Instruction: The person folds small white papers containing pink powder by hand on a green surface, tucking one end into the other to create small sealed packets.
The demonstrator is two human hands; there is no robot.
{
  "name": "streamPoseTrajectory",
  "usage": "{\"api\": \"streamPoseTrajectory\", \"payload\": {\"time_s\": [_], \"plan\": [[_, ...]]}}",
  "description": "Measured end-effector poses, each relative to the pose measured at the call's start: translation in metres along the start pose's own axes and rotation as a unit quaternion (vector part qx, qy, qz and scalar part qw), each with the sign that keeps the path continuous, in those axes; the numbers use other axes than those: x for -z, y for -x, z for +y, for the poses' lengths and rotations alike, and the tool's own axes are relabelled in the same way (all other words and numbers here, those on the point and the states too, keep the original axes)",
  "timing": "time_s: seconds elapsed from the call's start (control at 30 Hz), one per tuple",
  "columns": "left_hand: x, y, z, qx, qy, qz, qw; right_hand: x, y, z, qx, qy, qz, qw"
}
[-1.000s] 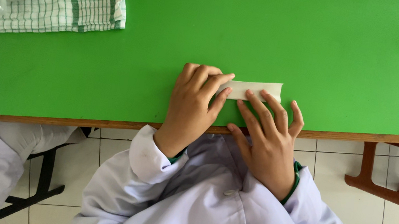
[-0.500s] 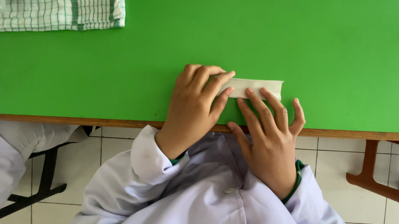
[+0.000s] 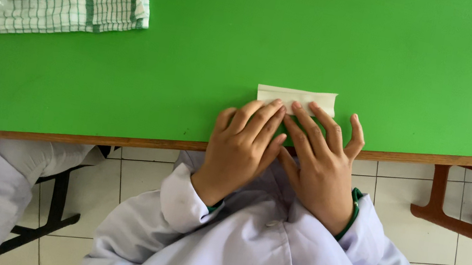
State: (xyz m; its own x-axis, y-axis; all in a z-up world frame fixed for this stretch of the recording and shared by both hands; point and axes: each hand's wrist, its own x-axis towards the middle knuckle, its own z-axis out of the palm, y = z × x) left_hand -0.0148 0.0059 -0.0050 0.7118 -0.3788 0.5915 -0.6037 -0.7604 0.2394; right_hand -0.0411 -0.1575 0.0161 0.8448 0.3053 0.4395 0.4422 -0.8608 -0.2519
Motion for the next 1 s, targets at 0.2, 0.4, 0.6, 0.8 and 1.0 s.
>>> {"api": "streamPoseTrajectory", "payload": {"time_s": [0.2,0.4,0.6,0.8,1.0], "plan": [[0.003,0.005,0.001,0.011,-0.019,-0.017,1.000,0.002,0.007,0.005,-0.017,-0.027,-0.022,0.999],[0.004,0.007,0.004,0.016,-0.030,-0.023,0.999,0.006,0.012,0.008,-0.025,-0.037,-0.038,0.998],[0.000,0.010,0.001,0.013,-0.051,-0.038,0.998,0.009,0.017,0.015,-0.037,-0.011,-0.029,0.999],[0.000,0.001,-0.013,0.022,0.016,-0.046,0.999,0.008,0.014,0.015,-0.033,-0.013,-0.028,0.999],[-0.004,-0.026,-0.041,0.075,0.062,-0.064,0.993,0.010,0.012,0.017,-0.022,-0.016,-0.031,0.999]]}}
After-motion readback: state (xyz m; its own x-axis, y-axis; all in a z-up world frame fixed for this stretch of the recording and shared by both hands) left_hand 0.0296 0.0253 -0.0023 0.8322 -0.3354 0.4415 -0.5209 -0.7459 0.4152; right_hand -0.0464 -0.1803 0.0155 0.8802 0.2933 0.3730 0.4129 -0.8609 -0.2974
